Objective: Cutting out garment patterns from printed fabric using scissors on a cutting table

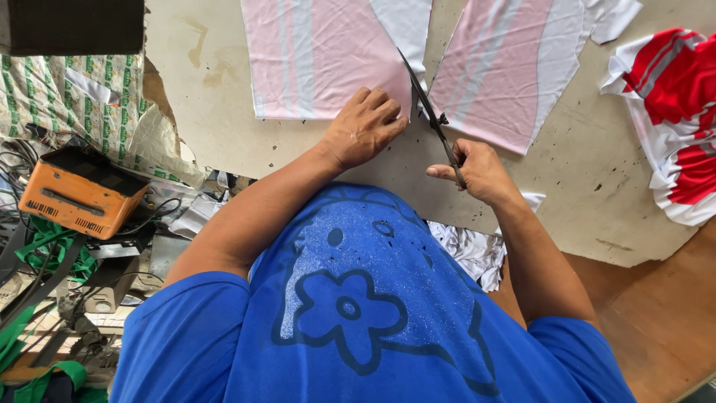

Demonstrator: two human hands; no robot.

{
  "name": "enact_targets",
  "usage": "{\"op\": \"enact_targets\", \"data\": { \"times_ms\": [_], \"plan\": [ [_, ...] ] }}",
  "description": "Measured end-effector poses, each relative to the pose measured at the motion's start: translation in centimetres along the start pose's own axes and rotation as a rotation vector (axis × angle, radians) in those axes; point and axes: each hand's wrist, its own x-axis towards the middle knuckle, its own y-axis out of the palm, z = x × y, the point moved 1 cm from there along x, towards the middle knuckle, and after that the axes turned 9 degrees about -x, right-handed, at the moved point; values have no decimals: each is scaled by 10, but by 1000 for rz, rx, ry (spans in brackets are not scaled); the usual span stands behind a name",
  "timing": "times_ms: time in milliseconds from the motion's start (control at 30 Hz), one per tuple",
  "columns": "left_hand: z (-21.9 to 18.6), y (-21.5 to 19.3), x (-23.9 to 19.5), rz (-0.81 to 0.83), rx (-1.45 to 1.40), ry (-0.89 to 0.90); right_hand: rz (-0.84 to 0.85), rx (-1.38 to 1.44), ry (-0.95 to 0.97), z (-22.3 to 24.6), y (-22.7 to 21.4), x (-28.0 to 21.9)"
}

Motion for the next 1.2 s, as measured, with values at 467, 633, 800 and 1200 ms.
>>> {"op": "enact_targets", "data": {
  "times_ms": [467, 633, 800, 1200],
  "plan": [
    [-1, 1, -4, -28, 17, -1, 11, -261, 6, 20, -8, 28],
    [0, 3, -5, -24, 11, 4, 29, -109, 4, 17, -13, 27],
    [-2, -8, -1, 127, 0, -36, 28, -99, -11, 21, -16, 27],
    [2, 7, -9, 16, 20, 3, 37, -356, -31, 44, -25, 47]
  ]
}}
